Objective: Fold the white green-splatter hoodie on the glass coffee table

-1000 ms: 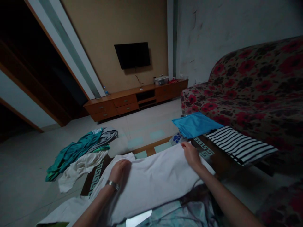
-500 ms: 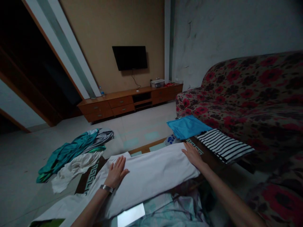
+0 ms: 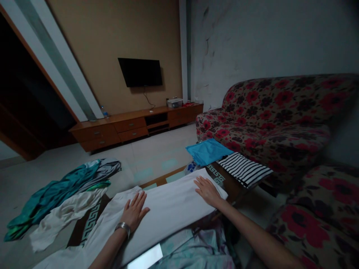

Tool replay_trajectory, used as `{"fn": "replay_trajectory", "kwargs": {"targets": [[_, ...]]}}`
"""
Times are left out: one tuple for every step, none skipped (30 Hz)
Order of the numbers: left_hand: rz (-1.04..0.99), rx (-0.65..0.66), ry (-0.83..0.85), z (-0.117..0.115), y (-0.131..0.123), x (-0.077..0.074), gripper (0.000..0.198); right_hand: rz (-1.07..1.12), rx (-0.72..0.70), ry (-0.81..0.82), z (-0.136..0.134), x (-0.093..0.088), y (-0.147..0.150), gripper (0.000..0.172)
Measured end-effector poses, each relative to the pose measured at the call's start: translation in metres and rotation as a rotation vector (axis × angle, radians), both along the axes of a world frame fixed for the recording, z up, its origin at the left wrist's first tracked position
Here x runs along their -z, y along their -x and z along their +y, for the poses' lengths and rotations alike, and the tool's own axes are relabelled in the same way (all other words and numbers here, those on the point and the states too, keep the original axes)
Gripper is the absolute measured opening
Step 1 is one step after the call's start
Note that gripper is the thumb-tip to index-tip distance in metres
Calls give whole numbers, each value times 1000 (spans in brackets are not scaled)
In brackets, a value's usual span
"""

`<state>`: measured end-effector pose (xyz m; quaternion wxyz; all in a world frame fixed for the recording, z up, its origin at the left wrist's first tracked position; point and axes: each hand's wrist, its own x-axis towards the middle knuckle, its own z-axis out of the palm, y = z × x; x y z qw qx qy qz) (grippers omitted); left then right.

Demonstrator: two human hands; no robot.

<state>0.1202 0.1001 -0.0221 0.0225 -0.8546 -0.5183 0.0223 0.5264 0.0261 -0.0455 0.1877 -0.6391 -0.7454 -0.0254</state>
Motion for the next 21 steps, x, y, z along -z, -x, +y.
{"fn": "replay_trajectory", "kwargs": {"targets": [[-1, 1, 3, 0, 2, 0, 62, 0, -2, 13, -3, -3, -5, 45], [0, 3, 8, 0, 4, -1, 61, 3, -3, 33, -4, -6, -9, 46], [2, 3, 13, -1, 4, -2, 61, 10, 3, 57, -5, -10, -10, 46], [5, -4, 16, -3, 1, -4, 61, 21, 18, 82, -4, -15, -8, 46], [8, -19, 15, -4, -5, -7, 60, 35, 40, 101, -3, -20, -5, 46], [7, -35, 6, -7, -15, -10, 60, 49, 61, 109, 0, -24, 2, 46], [4, -47, -10, -11, -28, -13, 60, 62, 78, 104, 3, -29, 10, 46], [-3, -46, -31, -15, -44, -16, 59, 72, 79, 88, 7, -33, 20, 46], [-14, -28, -51, -20, -63, -19, 59, 77, 62, 70, 11, -36, 32, 46], [-25, 9, -62, -26, -83, -21, 58, 80, 31, 57, 14, -37, 43, 46], [-36, 56, -57, -32, -102, -21, 58, 80, -7, 52, 16, -36, 54, 47], [-45, 97, -41, -38, -120, -20, 58, 80, -37, 53, 17, -35, 64, 47], [-51, 127, -17, -43, -134, -18, 59, 81, -63, 56, 17, -32, 72, 46], [-55, 146, 8, -47, -145, -15, 61, 82, -84, 57, 16, -28, 78, 46], [-59, 155, 26, -50, -153, -11, 62, 85, -97, 52, 15, -24, 81, 45], [-61, 160, 37, -51, -156, -6, 63, 89, -107, 40, 13, -21, 81, 45], [-64, 163, 41, -52, -157, -2, 64, 92, -116, 31, 12, -19, 80, 45], [-68, 165, 40, -52, -156, 1, 65, 93, -131, 31, 11, -19, 77, 45], [-72, 168, 39, -51, -154, 4, 65, 93, -152, 41, 12, -19, 72, 45], [-76, 169, 39, -50, -152, 6, 65, 94, -165, 55, 13, -20, 66, 45], [-81, 168, 40, -50, -150, 7, 65, 94, -168, 67, 15, -21, 59, 45]]}}
